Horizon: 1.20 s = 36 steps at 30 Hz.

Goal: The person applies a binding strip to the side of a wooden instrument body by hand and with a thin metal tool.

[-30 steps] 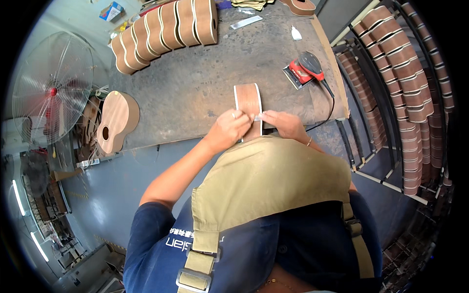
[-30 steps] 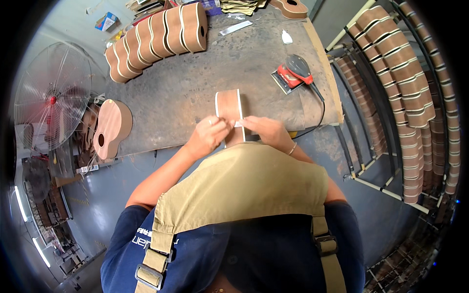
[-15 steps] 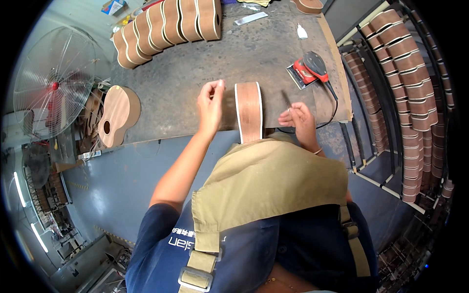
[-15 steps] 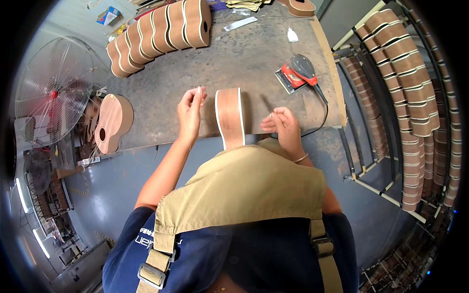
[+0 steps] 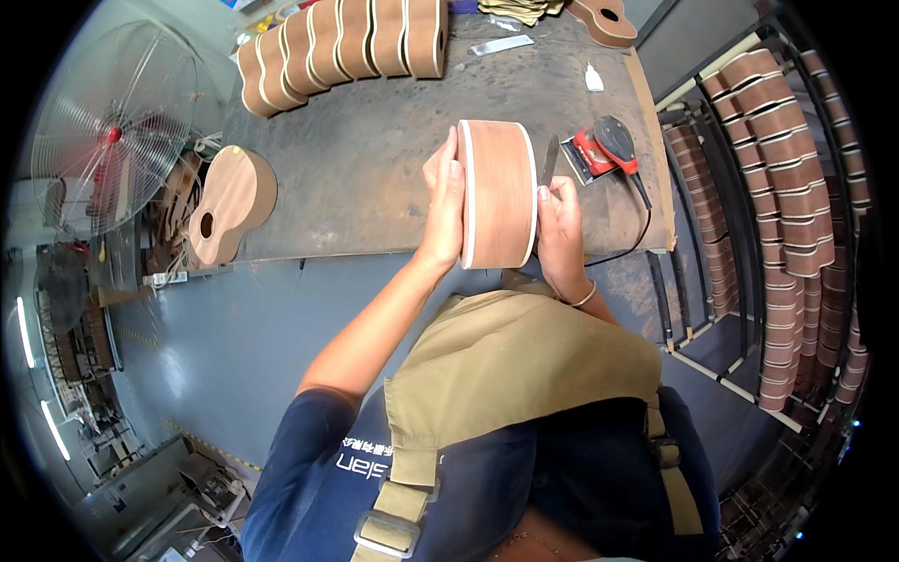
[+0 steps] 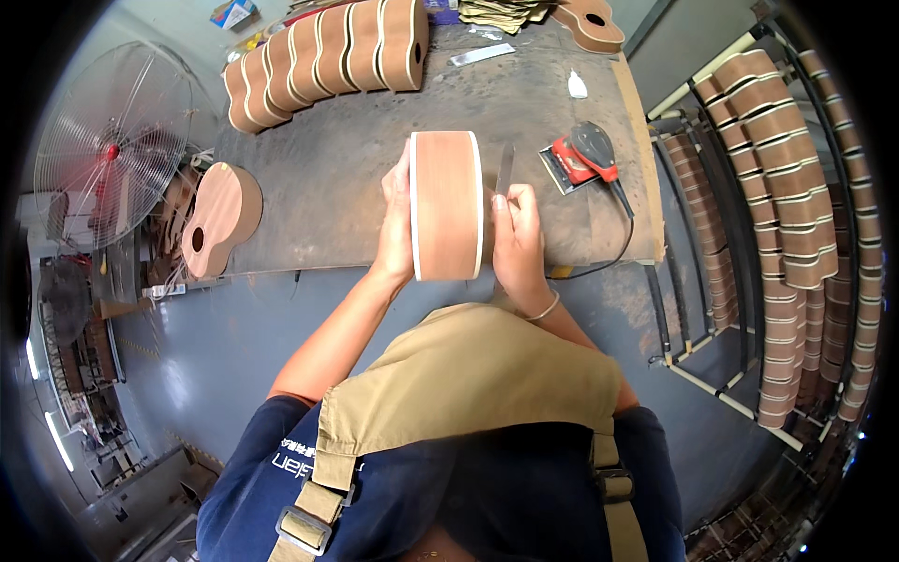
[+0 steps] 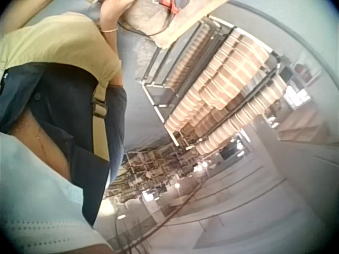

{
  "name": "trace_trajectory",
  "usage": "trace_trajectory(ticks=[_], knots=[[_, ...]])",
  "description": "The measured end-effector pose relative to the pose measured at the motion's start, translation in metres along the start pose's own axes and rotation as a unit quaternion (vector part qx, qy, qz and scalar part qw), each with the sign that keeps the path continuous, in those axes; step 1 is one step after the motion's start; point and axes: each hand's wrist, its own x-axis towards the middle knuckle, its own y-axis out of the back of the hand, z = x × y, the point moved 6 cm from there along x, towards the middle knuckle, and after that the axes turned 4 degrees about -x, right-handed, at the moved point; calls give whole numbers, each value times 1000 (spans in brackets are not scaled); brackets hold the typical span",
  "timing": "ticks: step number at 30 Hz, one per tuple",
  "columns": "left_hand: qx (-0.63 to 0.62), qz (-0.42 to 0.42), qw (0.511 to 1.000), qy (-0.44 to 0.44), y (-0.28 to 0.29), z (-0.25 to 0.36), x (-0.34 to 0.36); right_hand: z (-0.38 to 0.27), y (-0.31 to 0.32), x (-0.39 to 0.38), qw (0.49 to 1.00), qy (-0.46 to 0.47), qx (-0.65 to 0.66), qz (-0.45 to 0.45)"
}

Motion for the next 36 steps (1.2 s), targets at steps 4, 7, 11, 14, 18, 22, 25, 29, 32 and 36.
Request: trace_trajectory(ticks=[4,7,11,14,18,22,25,29,32,36], knots=[[-89,-47,994,38,8,-18,-13,26,-6,-14,999,-42,15,-21],[-26,-66,997,19,19,-39,-39,43,-6,-43,998,-58,28,-8],[-4,-69,997,41,22,-64,-73,73,20,-76,993,-66,-38,-89],[-18,-78,993,82,30,-94,-94,68,11,-100,993,-99,13,-58],[85,-91,986,114,29,-111,-112,94,26,-117,989,-133,9,-67],[124,-116,981,99,31,-123,-112,96,29,-110,987,-146,15,-71],[206,-139,965,87,40,-122,-103,89,34,-87,986,-154,-20,-55],[248,-37,967,33,60,-110,-66,73,33,-17,985,-13,-163,-51],[324,16,945,-46,73,-73,-30,26,-4,35,916,81,-381,-96],[348,81,925,-128,88,-48,13,41,-42,80,903,93,-363,-209]])
